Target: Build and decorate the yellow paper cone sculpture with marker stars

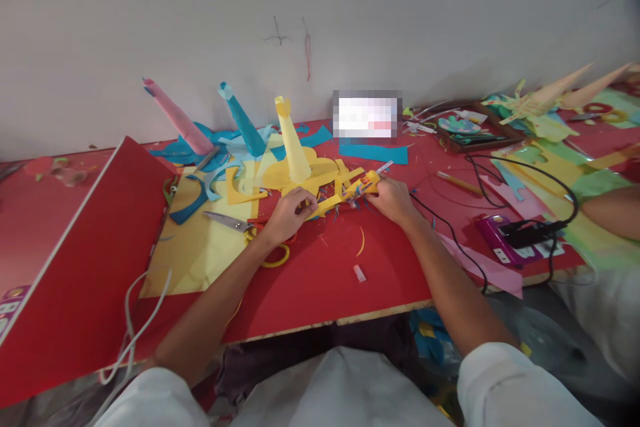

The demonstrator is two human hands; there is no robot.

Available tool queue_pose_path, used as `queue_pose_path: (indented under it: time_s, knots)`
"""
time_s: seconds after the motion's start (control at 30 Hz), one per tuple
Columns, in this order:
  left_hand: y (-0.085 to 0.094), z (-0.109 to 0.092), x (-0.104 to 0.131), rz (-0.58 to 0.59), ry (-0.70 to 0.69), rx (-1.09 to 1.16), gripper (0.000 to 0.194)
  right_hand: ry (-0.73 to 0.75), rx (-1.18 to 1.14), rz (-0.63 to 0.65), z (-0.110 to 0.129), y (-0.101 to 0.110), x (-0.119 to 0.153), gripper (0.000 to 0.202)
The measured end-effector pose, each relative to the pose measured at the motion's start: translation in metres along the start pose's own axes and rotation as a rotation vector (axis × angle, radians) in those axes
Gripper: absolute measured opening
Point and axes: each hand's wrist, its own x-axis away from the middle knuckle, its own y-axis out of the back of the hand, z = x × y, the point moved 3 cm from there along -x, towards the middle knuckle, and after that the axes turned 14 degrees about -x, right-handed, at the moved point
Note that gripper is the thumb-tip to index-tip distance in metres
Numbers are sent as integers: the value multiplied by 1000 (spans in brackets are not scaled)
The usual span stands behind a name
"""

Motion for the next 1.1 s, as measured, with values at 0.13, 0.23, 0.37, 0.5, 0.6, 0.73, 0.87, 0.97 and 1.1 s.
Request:
queue_pose_path:
  time_s: [0.13, 0.23, 0.37, 0.5, 0.6, 0.73, 0.87, 0.97, 1.1]
  knots:
    - [-4, 4, 0, 37, 7, -87, 7, 4, 0, -6, 2, 2, 1, 34]
    - [-6, 6, 1, 66, 27, -130, 8, -2, 2, 9, 2, 3, 0, 32]
    - [-6, 7, 2, 97, 34, -170, 7, -2, -2, 22, 2, 2, 0, 32]
    - [-7, 8, 2, 99, 37, -211, 6, 1, -23, -5, 3, 3, 1, 37]
    - [-9, 9, 1, 96, 47, -210, 6, 11, -64, -39, 4, 5, 3, 39]
    - [-10, 9, 1, 97, 69, -210, 6, 15, -122, -51, 3, 8, 5, 43]
    - [-10, 9, 2, 88, 76, -205, 6, 9, -152, -57, 1, 10, 5, 50]
    - [-10, 10, 2, 97, 74, -208, 9, 14, -199, -57, -1, 13, 5, 48]
    - [-9, 8, 3, 123, 46, -204, 10, 20, -357, -85, -7, 22, 5, 48]
